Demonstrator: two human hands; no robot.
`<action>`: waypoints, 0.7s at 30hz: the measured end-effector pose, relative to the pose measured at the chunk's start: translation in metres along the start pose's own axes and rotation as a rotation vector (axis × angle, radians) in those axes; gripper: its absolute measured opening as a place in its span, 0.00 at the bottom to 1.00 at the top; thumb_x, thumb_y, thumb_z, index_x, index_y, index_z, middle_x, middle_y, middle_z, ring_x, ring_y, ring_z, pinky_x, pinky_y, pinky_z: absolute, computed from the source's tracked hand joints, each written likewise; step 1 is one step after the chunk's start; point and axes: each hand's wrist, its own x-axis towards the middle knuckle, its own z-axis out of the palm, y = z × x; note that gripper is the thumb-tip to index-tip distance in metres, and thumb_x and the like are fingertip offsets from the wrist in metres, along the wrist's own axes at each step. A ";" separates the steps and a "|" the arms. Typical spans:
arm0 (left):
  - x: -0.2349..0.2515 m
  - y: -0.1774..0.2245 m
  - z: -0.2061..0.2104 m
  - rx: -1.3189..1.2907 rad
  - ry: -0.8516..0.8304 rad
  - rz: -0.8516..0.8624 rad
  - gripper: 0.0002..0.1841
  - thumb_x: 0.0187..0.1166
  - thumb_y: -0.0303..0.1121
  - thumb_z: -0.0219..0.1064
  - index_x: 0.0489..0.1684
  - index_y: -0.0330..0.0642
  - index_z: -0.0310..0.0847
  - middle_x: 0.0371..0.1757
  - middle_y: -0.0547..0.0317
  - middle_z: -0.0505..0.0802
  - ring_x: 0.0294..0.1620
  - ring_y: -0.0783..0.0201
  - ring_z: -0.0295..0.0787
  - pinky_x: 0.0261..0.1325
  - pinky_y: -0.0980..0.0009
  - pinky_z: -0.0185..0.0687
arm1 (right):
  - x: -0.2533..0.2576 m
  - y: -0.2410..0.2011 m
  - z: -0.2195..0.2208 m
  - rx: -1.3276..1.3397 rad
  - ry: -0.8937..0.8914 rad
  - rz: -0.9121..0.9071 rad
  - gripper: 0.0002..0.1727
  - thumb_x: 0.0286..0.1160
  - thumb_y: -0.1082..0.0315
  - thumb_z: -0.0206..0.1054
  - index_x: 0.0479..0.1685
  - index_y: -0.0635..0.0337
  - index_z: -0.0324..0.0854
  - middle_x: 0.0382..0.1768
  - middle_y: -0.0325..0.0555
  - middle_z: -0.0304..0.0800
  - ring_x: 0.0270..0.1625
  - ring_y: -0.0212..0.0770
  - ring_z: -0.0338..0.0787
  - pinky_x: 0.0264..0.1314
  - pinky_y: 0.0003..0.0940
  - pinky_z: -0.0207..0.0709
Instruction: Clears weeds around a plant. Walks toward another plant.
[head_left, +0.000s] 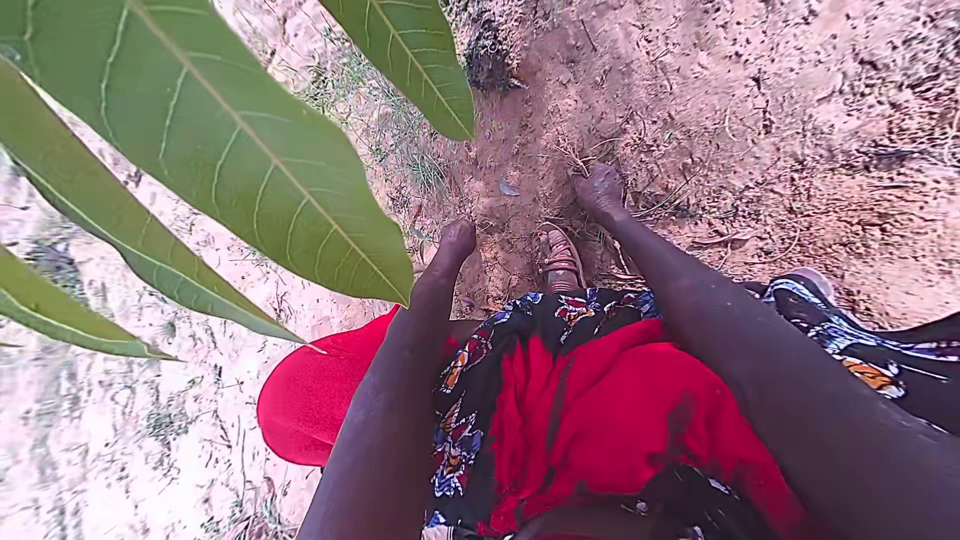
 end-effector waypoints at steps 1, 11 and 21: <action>-0.002 0.003 0.002 -0.002 -0.008 0.015 0.17 0.88 0.30 0.56 0.63 0.26 0.82 0.69 0.29 0.86 0.74 0.33 0.82 0.70 0.35 0.77 | 0.000 0.001 0.000 -0.006 0.003 0.002 0.22 0.90 0.60 0.57 0.65 0.73 0.82 0.70 0.70 0.83 0.77 0.65 0.80 0.79 0.64 0.67; -0.031 0.053 -0.038 -0.766 0.180 0.201 0.20 0.95 0.38 0.51 0.58 0.27 0.81 0.47 0.36 0.89 0.46 0.46 0.87 0.56 0.48 0.81 | -0.017 -0.020 0.017 0.300 -0.078 -0.011 0.21 0.86 0.63 0.64 0.65 0.74 0.77 0.53 0.63 0.88 0.51 0.54 0.89 0.58 0.53 0.80; -0.099 0.062 -0.120 -0.612 0.232 0.414 0.16 0.91 0.30 0.54 0.66 0.27 0.77 0.50 0.38 0.89 0.40 0.53 0.88 0.51 0.56 0.84 | -0.051 -0.082 0.000 1.139 -0.206 0.159 0.07 0.86 0.64 0.66 0.50 0.59 0.80 0.35 0.40 0.83 0.27 0.29 0.78 0.28 0.24 0.72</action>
